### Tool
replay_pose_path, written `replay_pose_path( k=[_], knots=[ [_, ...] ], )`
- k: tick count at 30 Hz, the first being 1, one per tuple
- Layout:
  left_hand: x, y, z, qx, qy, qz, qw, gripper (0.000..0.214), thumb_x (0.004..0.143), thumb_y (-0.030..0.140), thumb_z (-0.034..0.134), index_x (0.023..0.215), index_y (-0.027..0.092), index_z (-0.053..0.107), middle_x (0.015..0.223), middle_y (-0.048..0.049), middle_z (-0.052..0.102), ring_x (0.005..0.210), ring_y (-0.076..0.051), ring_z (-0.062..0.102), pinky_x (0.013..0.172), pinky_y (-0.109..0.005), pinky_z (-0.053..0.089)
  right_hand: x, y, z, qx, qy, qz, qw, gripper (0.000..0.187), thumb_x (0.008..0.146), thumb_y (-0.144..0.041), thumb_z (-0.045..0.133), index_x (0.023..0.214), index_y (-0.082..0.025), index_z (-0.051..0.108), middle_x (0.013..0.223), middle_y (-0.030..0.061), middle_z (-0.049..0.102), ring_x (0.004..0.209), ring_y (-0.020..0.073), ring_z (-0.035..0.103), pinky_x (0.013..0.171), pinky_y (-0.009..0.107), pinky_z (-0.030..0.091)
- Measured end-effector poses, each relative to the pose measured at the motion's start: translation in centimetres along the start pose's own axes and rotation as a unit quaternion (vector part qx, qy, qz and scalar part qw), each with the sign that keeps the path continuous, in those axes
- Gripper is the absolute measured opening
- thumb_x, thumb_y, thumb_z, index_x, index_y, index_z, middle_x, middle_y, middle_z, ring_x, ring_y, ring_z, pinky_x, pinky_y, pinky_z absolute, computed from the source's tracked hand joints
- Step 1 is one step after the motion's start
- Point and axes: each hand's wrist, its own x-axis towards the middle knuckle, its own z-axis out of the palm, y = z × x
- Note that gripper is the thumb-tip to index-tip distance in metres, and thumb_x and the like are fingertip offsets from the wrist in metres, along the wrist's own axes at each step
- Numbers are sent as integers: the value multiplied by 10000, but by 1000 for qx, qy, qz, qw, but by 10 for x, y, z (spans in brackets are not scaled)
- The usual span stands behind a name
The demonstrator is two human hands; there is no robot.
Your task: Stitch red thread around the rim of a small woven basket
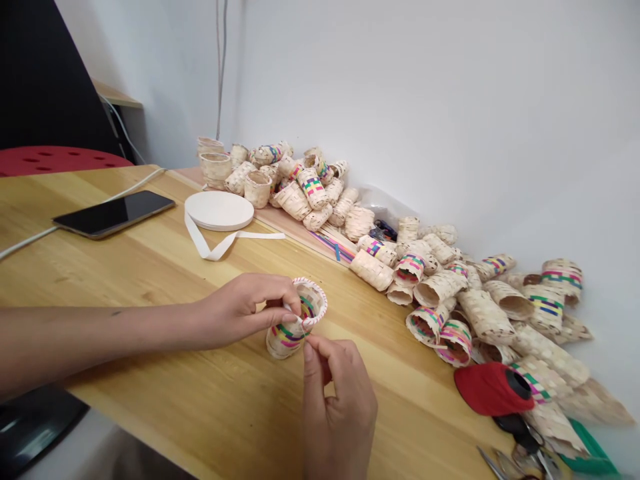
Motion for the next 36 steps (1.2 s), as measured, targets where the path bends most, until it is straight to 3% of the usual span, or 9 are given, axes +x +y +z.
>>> replay_pose_path(
  k=[7, 21, 26, 30, 36],
  knots=[
    [2, 0, -1, 17, -15, 11, 1000, 115, 894, 155, 537, 864, 130, 645, 838, -23, 654, 795, -120, 580, 739, -199, 409, 1, -1, 2, -6, -5, 4, 1000, 108, 915, -266, 548, 914, -215, 644, 733, -30, 604, 621, 92, 562, 597, 188, 437],
    [-1, 0, 4, 64, 7, 33, 997, 116, 897, 162, 544, 815, 140, 624, 791, -6, 649, 753, -112, 578, 698, -193, 414, 2, -5, -1, 5, -11, 22, 1000, 103, 894, -262, 565, 854, -211, 645, 672, -42, 567, 556, 80, 535, 538, 170, 415],
    [-6, -1, 9, 129, 19, 82, 988, 158, 937, 186, 483, 853, 138, 607, 829, -34, 633, 779, -123, 573, 719, -203, 436, 0, -6, 0, 8, -22, 38, 999, 112, 886, -260, 564, 827, -209, 644, 642, -45, 556, 538, 85, 521, 519, 176, 408],
    [-11, 3, 13, 205, 65, 114, 970, 227, 962, 204, 429, 841, 129, 606, 817, -48, 627, 722, -120, 569, 660, -195, 442, -3, -5, 8, 37, 0, 69, 997, 128, 885, -278, 555, 822, -206, 640, 658, -34, 567, 561, 99, 535, 534, 190, 424],
    [-15, 5, 18, 214, 85, 159, 960, 217, 956, 187, 442, 835, 118, 608, 800, -45, 632, 673, -108, 562, 606, -185, 436, -7, -12, 17, 107, 23, 161, 981, 233, 875, -393, 552, 781, -201, 645, 614, -33, 524, 528, 112, 485, 501, 215, 395]
  ],
)
